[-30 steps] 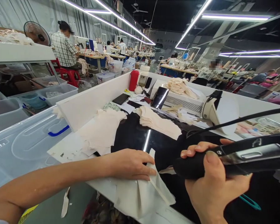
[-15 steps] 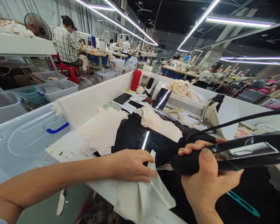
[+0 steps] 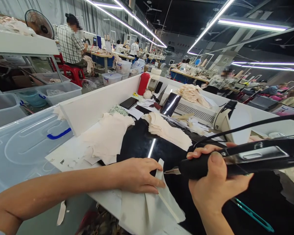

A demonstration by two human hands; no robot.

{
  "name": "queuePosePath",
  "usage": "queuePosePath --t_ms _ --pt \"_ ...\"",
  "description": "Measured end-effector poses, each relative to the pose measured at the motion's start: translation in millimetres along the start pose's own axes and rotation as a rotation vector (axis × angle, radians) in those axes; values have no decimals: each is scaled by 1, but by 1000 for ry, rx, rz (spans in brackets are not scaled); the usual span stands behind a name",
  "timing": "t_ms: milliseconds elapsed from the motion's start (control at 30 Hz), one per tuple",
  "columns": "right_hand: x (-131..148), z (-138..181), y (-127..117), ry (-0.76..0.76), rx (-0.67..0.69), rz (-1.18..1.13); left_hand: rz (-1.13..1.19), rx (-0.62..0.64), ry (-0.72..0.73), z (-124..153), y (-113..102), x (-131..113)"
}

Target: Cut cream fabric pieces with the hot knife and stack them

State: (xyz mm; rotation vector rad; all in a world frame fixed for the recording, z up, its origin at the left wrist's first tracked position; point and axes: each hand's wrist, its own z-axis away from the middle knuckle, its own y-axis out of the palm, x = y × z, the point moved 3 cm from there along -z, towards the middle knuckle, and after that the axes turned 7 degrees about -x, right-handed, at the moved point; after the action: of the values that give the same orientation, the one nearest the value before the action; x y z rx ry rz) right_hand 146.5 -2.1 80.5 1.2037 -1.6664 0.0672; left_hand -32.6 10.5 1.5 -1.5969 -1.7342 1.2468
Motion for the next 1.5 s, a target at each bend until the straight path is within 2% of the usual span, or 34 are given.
queuePosePath --t_ms 367,533,633,733,833,933,1000,1100,1200,1300,1400,1500 --pt "2 -6 -8 21 -8 36 50 -17 -30 5 3 3" --pt "9 -23 -35 -23 -20 107 97 12 -119 2 -2 4" --pt "14 -33 -53 -44 14 185 93 -23 -193 -3 0 6" --pt "19 -40 -69 -40 31 342 19 -49 -219 -9 5 6" --pt "23 -46 -87 -74 72 522 -83 -15 -211 -17 8 4" --pt "18 -50 -113 -88 187 704 -97 30 -227 -22 3 3" --pt "11 -53 -139 -98 278 849 -48 33 -248 -23 -2 3" --pt "-4 -59 -187 -191 406 1046 57 43 -306 -24 -11 4" --pt "-17 -68 -240 -288 429 1187 156 87 -400 -26 -18 2" --pt "-28 -73 -279 -264 507 1261 236 163 -518 -28 -24 -1" --pt "-32 -74 -296 -223 557 1257 295 189 -587 -32 -30 -4" --pt "-30 -73 -293 -239 553 1232 345 173 -610 -34 -31 -4"
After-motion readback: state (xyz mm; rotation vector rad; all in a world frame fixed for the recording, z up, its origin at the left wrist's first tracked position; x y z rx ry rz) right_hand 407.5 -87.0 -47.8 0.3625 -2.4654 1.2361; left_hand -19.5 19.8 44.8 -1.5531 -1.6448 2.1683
